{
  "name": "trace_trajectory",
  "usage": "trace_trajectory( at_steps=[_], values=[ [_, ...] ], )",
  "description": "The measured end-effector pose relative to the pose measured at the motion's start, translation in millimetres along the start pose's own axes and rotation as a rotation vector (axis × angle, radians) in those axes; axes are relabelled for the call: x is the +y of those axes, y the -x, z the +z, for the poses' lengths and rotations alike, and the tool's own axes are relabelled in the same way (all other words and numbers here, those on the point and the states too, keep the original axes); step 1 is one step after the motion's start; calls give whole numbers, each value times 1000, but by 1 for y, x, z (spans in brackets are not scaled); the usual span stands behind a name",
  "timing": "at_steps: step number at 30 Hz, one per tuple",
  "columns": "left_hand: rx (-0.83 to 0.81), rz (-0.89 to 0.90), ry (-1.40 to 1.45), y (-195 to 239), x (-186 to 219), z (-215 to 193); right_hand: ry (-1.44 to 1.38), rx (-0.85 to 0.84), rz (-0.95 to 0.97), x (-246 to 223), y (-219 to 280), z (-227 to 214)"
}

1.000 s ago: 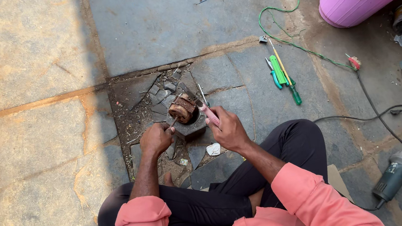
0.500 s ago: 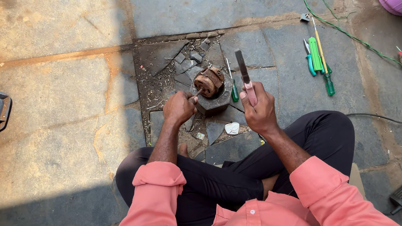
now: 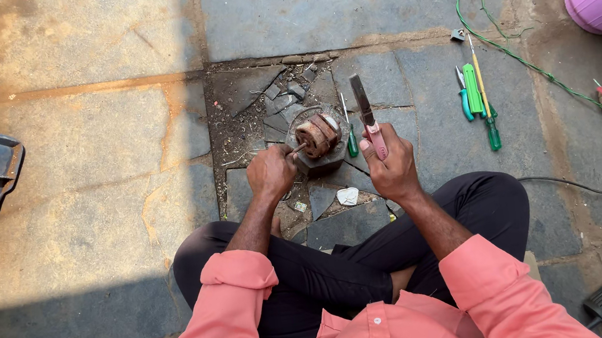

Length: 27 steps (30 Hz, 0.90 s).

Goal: The person sits on the floor and uses a screwdriver to loosen a screw on a cylindrical electrical component. They then use pliers to cut wires attached to the component. Finally, they use an angle grinder to cut a metal band around the component, creating sparks.

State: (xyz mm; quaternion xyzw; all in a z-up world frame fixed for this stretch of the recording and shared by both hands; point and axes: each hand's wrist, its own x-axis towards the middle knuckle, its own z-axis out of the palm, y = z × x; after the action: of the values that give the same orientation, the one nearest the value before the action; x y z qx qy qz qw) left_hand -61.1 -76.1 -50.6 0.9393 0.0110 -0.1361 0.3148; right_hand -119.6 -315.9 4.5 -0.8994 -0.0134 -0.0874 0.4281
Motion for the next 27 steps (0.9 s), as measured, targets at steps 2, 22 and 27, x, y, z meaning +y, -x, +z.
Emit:
trace_trajectory(
  at_steps=[2,22,27],
  values=[
    [39,70,-60,7,-3,4,31,2,36,-5,6,7],
    [81,233,-26,9,1,48,197,-151,203,25,22,27],
    [172,278,-136,12,-7,49,173,-21,165,31,23,25]
  ],
)
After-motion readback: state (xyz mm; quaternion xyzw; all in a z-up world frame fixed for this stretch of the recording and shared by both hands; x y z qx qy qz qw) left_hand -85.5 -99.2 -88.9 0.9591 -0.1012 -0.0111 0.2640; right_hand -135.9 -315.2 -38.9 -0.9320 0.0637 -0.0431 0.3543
